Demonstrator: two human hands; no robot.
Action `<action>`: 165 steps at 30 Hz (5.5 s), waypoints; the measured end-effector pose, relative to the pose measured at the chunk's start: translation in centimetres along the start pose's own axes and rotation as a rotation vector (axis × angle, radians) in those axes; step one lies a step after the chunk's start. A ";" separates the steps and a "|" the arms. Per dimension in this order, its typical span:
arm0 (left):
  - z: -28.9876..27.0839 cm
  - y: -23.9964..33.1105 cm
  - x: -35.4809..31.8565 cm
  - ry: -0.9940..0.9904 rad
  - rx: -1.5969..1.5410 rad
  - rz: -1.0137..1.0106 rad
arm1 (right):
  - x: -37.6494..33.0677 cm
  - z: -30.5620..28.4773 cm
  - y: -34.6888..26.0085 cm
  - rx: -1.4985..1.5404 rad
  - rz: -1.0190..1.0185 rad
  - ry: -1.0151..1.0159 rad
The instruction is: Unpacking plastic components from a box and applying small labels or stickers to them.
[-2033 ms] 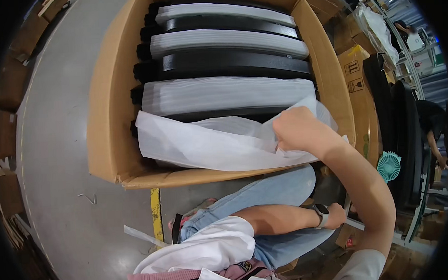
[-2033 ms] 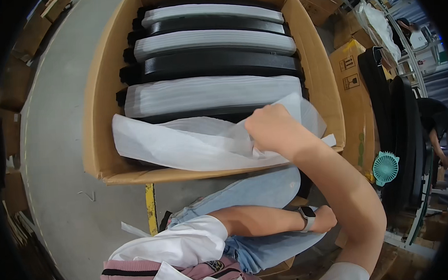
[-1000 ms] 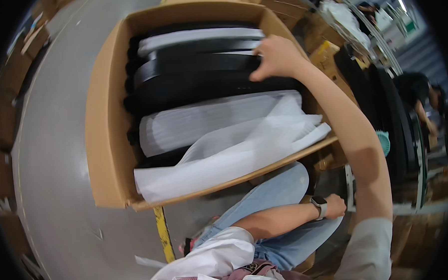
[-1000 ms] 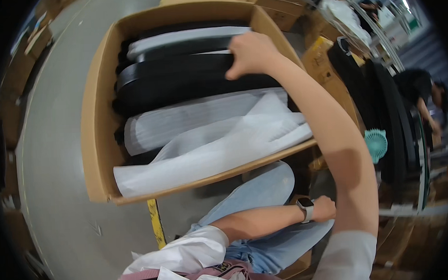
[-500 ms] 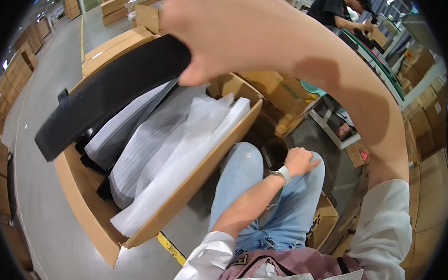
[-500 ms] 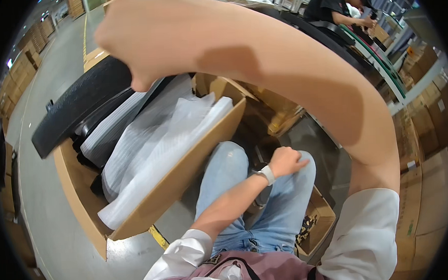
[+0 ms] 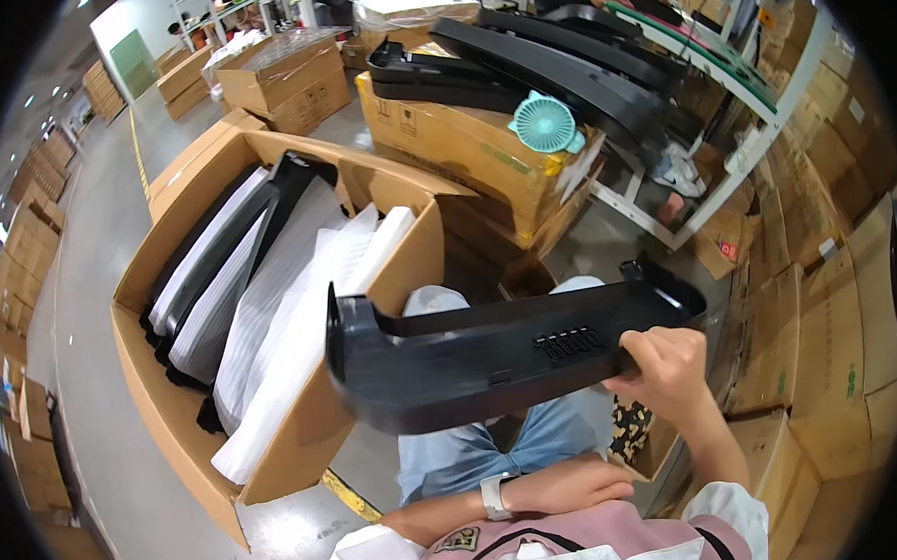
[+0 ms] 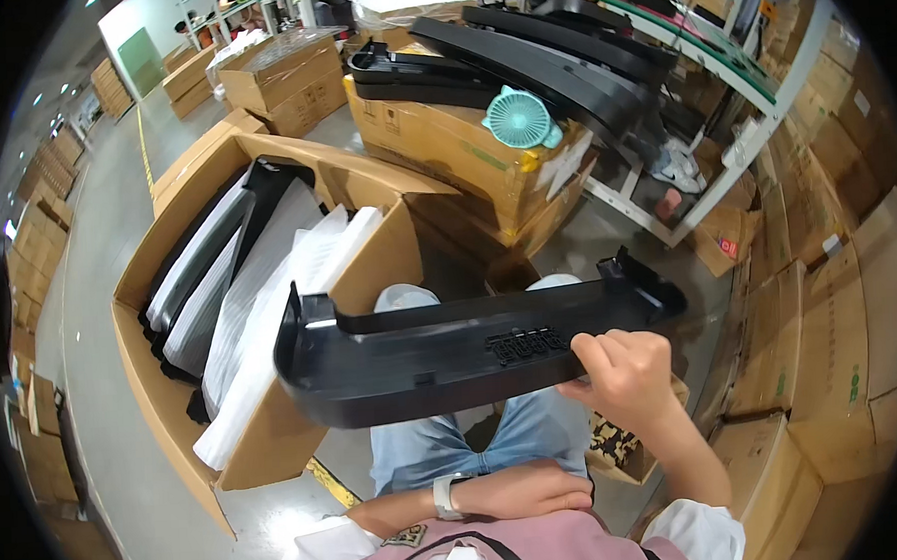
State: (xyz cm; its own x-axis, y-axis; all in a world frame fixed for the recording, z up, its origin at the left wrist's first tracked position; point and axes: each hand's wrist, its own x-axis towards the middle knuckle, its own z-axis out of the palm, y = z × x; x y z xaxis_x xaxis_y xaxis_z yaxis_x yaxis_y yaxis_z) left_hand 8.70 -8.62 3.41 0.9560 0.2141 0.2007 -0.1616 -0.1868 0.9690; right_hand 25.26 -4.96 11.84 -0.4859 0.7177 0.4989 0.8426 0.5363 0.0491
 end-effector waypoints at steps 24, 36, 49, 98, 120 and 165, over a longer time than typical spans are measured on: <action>-8.6 3.4 -2.3 0.989 0.414 -0.363 | 4.7 9.7 -4.1 1.988 1.025 0.163; -9.2 1.8 -4.7 1.111 0.355 -0.236 | 6.9 11.9 -6.7 1.653 0.771 0.136; -10.0 1.4 -6.4 1.323 -0.211 -0.123 | 4.8 12.0 -4.9 1.875 0.825 0.036; -9.2 0.4 -5.0 1.354 0.087 -0.168 | 4.4 13.1 -6.6 0.669 0.221 0.444; -9.3 -0.5 -5.7 1.394 0.052 -0.203 | 3.4 12.5 -5.6 1.355 0.546 0.015; -8.4 -2.9 -5.8 1.327 -0.205 -0.333 | -11.3 12.1 -3.3 0.357 0.594 0.146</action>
State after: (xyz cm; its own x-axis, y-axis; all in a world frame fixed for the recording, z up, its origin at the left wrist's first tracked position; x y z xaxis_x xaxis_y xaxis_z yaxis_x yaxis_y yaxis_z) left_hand 1.57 -1.26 0.66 0.0279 0.9853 -0.1686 -0.1175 0.1707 0.9783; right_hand 25.19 -9.48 -4.46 0.0891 0.8806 0.4654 0.8155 0.2038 -0.5417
